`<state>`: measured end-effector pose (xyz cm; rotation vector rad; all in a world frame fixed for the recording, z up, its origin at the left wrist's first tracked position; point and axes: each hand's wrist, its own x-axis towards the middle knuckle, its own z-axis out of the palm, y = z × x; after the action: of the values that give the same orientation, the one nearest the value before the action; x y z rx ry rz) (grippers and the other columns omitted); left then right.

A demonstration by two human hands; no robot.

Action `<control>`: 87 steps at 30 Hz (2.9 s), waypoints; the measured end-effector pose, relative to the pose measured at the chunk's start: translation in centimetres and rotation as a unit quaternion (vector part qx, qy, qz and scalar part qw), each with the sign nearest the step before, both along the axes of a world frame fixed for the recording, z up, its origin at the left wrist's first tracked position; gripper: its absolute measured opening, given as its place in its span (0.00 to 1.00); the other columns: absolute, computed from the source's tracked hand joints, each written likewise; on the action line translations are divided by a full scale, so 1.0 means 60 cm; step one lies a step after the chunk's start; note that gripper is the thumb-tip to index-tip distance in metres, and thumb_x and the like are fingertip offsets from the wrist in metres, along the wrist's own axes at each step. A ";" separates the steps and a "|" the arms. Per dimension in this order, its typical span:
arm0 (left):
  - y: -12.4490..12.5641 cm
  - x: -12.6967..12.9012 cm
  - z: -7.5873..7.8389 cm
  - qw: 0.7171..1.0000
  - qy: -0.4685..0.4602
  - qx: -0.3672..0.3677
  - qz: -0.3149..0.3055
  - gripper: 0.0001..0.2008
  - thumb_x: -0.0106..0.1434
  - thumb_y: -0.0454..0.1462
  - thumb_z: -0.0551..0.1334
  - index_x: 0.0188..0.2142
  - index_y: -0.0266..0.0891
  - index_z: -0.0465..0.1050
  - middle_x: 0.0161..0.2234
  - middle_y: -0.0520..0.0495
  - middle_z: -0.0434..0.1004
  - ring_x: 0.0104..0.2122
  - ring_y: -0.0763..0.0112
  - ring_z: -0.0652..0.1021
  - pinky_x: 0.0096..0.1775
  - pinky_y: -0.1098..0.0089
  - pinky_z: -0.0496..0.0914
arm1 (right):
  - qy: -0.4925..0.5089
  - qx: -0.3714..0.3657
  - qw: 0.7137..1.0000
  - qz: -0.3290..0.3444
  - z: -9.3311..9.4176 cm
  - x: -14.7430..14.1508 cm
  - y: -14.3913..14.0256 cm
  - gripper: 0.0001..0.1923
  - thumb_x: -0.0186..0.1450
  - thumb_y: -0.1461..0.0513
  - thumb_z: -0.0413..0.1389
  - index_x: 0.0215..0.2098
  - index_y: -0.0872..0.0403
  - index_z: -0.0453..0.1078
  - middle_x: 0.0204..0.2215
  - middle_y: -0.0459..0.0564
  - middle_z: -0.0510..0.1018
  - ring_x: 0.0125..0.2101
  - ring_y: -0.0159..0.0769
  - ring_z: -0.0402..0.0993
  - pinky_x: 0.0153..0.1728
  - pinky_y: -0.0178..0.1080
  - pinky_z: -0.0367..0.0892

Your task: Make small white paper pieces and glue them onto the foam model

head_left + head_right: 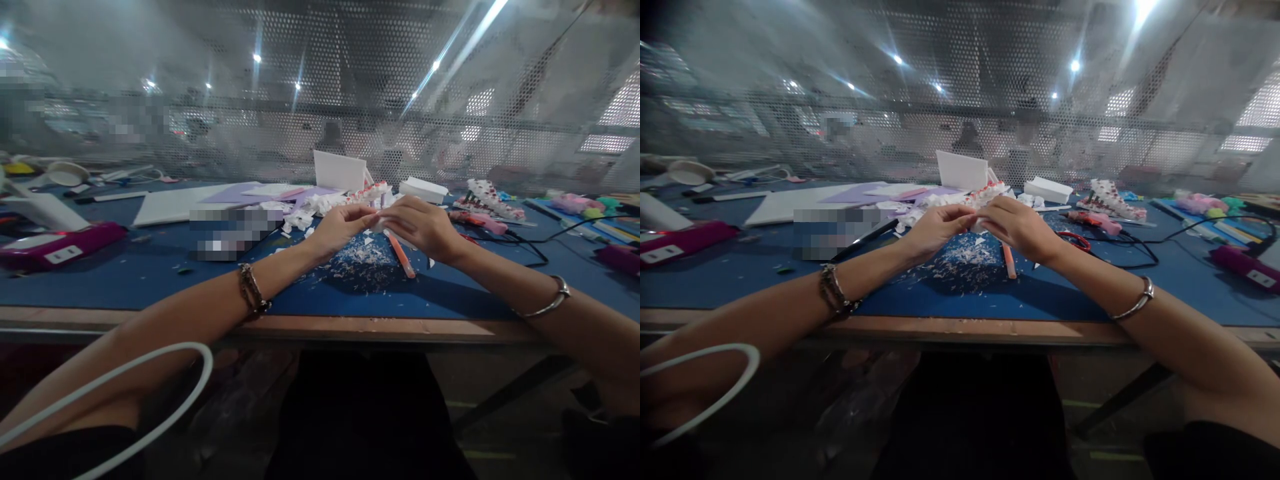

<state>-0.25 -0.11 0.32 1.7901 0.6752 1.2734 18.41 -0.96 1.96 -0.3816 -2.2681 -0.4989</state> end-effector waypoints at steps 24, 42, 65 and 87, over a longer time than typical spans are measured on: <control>0.000 0.004 -0.007 0.997 0.002 -0.070 -0.027 0.12 0.48 0.45 0.64 0.28 0.38 0.74 0.25 0.51 0.69 0.25 0.78 0.66 0.30 0.74 0.60 | -0.043 0.024 0.998 -0.046 0.001 0.001 -0.003 0.11 0.66 0.61 0.44 0.38 0.55 0.66 0.33 0.50 0.70 0.36 0.33 0.65 0.38 0.38 0.63; -0.018 0.007 -0.002 0.996 0.026 0.075 0.039 0.12 0.53 0.43 0.61 0.33 0.38 0.75 0.29 0.49 0.75 0.30 0.74 0.71 0.35 0.72 0.64 | 0.079 -0.072 0.994 -0.030 0.013 -0.007 -0.010 0.06 0.61 0.61 0.51 0.29 0.55 0.64 0.25 0.46 0.68 0.26 0.28 0.63 0.28 0.32 0.60; -0.004 -0.003 0.000 0.997 0.025 0.070 -0.018 0.11 0.51 0.42 0.63 0.32 0.38 0.75 0.30 0.50 0.75 0.30 0.76 0.72 0.37 0.73 0.64 | 0.180 -0.397 0.894 0.103 0.006 -0.013 -0.001 0.06 0.57 0.62 0.54 0.28 0.58 0.64 0.22 0.44 0.67 0.21 0.23 0.62 0.20 0.27 0.57; -0.012 0.000 -0.002 0.991 0.055 0.109 0.045 0.12 0.53 0.41 0.61 0.33 0.36 0.76 0.33 0.47 0.77 0.33 0.72 0.73 0.38 0.72 0.66 | 0.189 -0.321 0.924 0.090 -0.013 -0.020 0.008 0.10 0.57 0.58 0.55 0.27 0.56 0.61 0.23 0.43 0.65 0.24 0.24 0.62 0.24 0.29 0.60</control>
<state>-0.24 -0.81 0.21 2.0395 0.7075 1.3605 17.23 -0.50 1.18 -0.5311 -2.0039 0.4065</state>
